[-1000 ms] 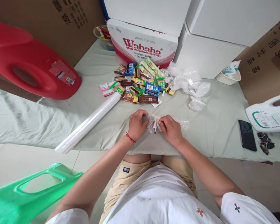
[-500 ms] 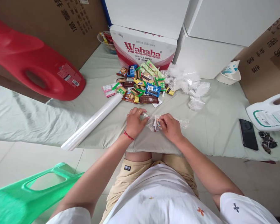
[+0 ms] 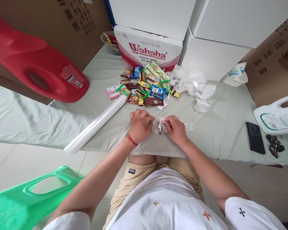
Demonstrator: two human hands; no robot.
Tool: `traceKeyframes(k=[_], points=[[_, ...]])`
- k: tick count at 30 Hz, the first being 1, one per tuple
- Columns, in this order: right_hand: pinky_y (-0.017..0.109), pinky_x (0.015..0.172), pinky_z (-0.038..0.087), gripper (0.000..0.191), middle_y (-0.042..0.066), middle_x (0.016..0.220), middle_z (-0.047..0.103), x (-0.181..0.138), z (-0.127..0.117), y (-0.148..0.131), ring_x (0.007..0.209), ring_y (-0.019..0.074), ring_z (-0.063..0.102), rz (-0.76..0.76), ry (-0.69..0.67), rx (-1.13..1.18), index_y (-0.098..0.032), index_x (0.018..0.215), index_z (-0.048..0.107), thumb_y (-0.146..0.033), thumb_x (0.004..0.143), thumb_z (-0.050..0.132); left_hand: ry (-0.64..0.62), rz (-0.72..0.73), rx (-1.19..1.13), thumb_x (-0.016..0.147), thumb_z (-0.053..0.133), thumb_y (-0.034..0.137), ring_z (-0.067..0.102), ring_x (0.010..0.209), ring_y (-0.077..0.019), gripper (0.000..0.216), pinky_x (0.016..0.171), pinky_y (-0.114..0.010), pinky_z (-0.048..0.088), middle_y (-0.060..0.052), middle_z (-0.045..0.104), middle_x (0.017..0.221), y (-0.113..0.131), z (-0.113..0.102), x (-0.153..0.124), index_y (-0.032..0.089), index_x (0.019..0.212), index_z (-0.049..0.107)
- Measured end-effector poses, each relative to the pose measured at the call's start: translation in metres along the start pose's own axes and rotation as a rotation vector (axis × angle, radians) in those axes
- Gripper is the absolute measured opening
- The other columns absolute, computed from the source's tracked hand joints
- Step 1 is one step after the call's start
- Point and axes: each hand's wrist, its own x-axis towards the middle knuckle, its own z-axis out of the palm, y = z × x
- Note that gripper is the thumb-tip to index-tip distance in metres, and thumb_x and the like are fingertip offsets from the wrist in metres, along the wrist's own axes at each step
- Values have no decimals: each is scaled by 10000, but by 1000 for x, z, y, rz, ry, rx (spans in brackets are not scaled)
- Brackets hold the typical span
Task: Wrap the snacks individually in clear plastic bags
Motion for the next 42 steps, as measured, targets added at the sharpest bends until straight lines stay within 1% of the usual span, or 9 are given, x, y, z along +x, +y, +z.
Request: traceKeyframes(k=[3,9,17,23,28,31,34,37,42], points=[[307,701,414,188,45,956,679,0,-1,-1,802,200,626,9,-2,-6,-241,936,596,-344,1039,477,-89,56,102,872,701,327,539,1026,-321,202,873,-506,357,-107,689,982,14,7,5,234,1034,775],[304,689,414,195,48,957,675,0,-3,-3,793,199,624,9,-16,-19,-238,936,601,-340,1040,471,-50,51,192,962,573,307,531,998,-321,226,856,-504,341,-126,670,915,15,15,20,202,880,756],[307,692,426,186,54,986,688,0,0,-6,829,214,641,-10,-15,-64,-248,966,619,-334,1044,474,56,237,319,971,470,116,559,1141,-300,263,1011,-544,330,-113,671,970,3,-17,22,220,898,701],[306,699,428,189,56,988,683,-4,0,-6,844,214,649,-25,-24,-79,-242,993,626,-333,1052,472,-84,287,253,923,489,96,591,992,-264,251,985,-519,388,-80,647,861,-7,-36,0,230,824,676],[310,720,437,199,55,982,684,-7,0,-2,837,207,643,-27,1,-44,-248,985,628,-337,1052,464,20,98,41,746,563,73,565,866,-256,155,777,-421,436,-85,646,847,-16,-43,-38,218,714,605],[312,717,435,201,53,970,685,-7,2,-1,811,200,636,-23,24,-20,-241,972,628,-339,1047,470,3,60,-127,774,550,114,546,802,-227,141,774,-401,455,-67,622,811,-10,-36,-55,218,722,629],[308,708,425,210,54,972,686,-6,3,-1,800,194,630,-29,28,-28,-236,971,631,-345,1048,469,-67,-16,-132,887,578,267,572,878,-246,238,834,-416,470,-83,636,912,4,-20,-56,192,1058,725],[301,689,410,216,49,961,683,-7,3,-2,787,189,621,-44,30,-52,-233,970,634,-344,1052,467,-85,-193,-60,896,658,464,584,993,-290,486,882,-433,470,-116,638,1038,14,-1,-42,172,1285,672],[291,670,400,216,43,943,668,-11,4,-2,771,181,612,-62,46,-59,-232,967,635,-332,1055,465,-149,-368,-106,895,661,417,577,960,-292,232,900,-437,470,-100,649,899,2,8,-25,215,835,757]])
